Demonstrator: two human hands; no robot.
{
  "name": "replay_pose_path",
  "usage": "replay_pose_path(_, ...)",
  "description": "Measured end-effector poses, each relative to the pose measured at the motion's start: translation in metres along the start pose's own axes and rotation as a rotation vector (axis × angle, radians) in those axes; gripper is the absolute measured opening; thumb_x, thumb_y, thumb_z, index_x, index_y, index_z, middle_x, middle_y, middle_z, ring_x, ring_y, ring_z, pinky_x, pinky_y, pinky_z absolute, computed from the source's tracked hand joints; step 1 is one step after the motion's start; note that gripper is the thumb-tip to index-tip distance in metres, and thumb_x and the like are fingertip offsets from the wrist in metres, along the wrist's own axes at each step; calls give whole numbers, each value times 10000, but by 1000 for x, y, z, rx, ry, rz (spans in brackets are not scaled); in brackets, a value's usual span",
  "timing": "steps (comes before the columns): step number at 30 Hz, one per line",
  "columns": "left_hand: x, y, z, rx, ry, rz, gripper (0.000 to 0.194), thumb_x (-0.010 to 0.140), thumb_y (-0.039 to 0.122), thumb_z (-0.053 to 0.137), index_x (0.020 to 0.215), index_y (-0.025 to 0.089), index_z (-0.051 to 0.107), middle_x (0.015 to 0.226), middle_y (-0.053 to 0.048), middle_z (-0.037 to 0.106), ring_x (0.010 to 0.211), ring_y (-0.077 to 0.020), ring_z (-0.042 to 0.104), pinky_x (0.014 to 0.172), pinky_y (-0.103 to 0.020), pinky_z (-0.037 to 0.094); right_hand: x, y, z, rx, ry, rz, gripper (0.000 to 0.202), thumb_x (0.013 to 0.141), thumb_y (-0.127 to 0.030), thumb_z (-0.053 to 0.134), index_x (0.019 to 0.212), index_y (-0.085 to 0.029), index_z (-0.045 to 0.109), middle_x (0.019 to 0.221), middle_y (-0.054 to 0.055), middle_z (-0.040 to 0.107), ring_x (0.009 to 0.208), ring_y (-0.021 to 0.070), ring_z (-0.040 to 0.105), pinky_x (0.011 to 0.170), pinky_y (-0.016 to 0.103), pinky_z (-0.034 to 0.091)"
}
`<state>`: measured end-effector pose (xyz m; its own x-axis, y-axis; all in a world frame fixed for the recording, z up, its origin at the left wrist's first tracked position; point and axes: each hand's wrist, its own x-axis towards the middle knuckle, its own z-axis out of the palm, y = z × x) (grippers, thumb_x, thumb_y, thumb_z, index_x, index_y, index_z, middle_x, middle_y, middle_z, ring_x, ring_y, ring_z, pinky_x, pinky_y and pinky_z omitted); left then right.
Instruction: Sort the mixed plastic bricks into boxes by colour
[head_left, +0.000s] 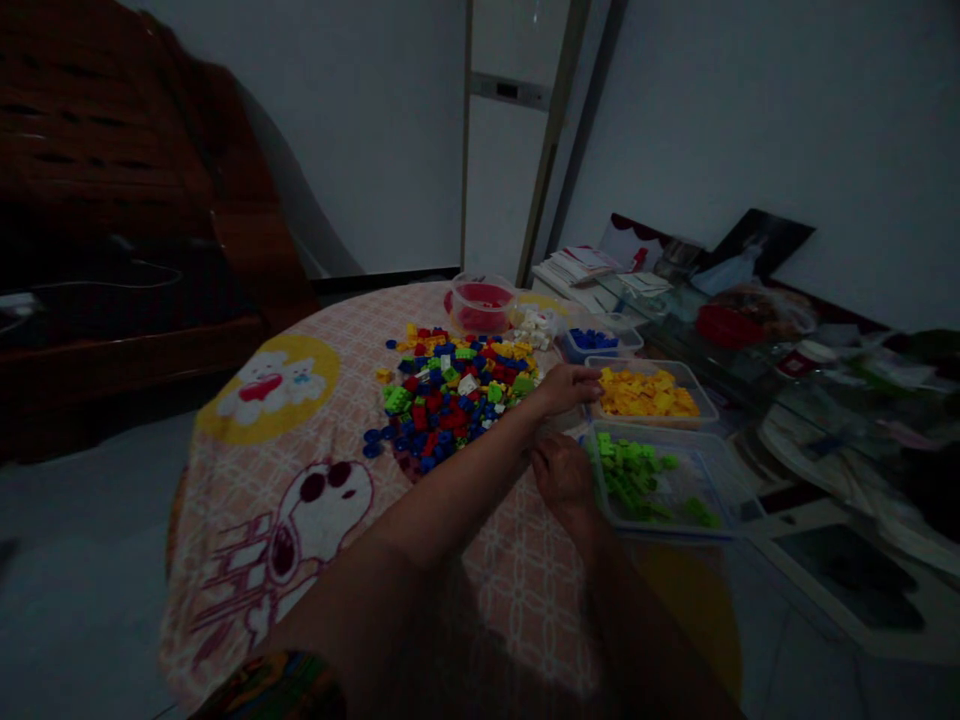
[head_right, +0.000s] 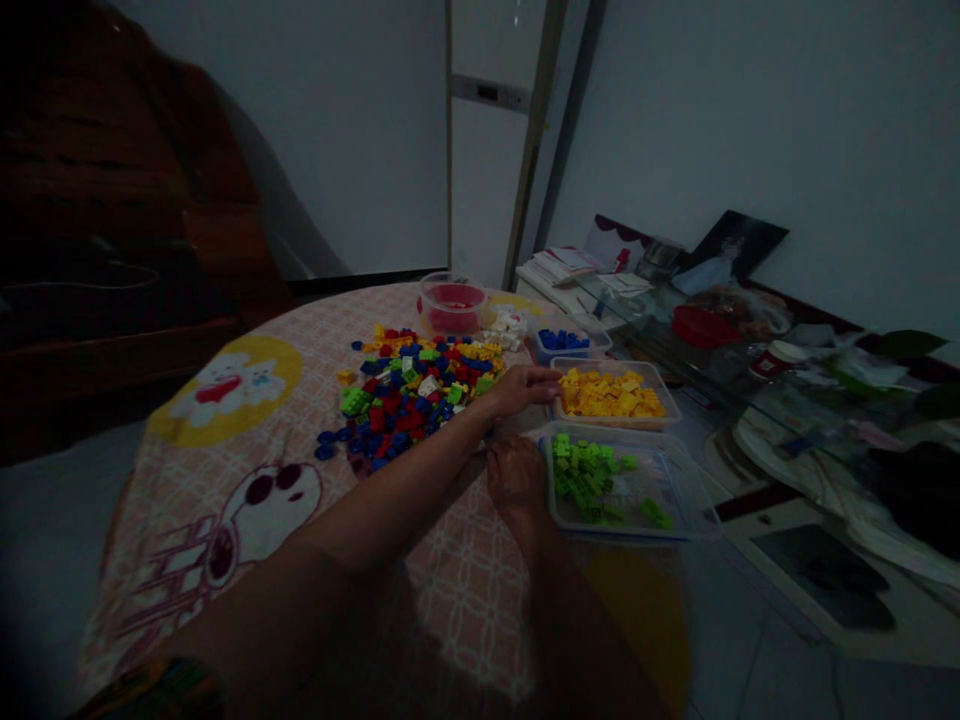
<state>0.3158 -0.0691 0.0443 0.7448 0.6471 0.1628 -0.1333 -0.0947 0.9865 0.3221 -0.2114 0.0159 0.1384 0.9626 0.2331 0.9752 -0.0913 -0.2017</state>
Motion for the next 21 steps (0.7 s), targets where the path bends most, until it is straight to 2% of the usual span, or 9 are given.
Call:
replay_pose_path(2,-1,1,3,144,-32,93,403,745,145,699,1143,86,697,1038,-113,762,942,-199,707,854,-310,559,0,0,0,0,-12,7,225,939,-209,501,948,-169,723,969,98,697,936,225,601,852,313,401)
replay_pose_path(4,-7,7,-5,348,-65,132,387,754,156,686,1133,84,708,1066,-117,756,962,-208,702,881,-311,547,0,0,0,3,-14,15,221,938,-212,503,939,-173,720,977,98,696,944,226,599,855,315,400)
replay_pose_path(7,-20,24,-32,708,-87,117,317,776,156,652,1077,108,737,1033,-97,759,941,-201,695,891,-300,529,-1,-1,0,0,-8,15,207,930,-202,506,926,-182,712,969,91,688,936,220,591,845,312,390)
replay_pose_path(9,-30,36,-55,984,-7,91,257,789,142,618,1005,134,757,1003,-89,757,959,-205,682,916,-301,508,-2,-1,1,-13,-5,20,206,929,-194,502,910,-179,707,950,89,677,920,214,585,834,308,381)
replay_pose_path(11,-39,44,-76,1177,96,8,236,784,137,605,956,162,766,985,-83,753,977,-215,675,916,-302,498,-3,-1,1,-23,-3,22,203,927,-190,502,903,-176,703,936,88,666,913,210,577,825,305,373)
replay_pose_path(13,-47,45,-91,1267,158,-99,245,763,142,618,954,190,763,969,-74,749,975,-229,675,877,-301,504,-4,-1,1,-22,1,17,196,925,-183,505,897,-175,699,929,86,658,911,208,570,821,303,366)
replay_pose_path(15,-54,43,-97,1292,172,-164,277,741,146,633,982,209,752,972,-69,745,972,-244,677,834,-299,509,-4,0,1,-15,8,12,192,926,-178,506,896,-175,696,925,83,654,909,205,563,821,302,359)
replay_pose_path(21,-58,29,-89,1305,235,-145,350,774,140,589,1107,204,676,1014,-110,731,969,-276,680,801,-324,501,-4,1,3,-11,22,-7,188,931,-189,509,877,-178,689,913,76,652,887,204,558,809,300,350)
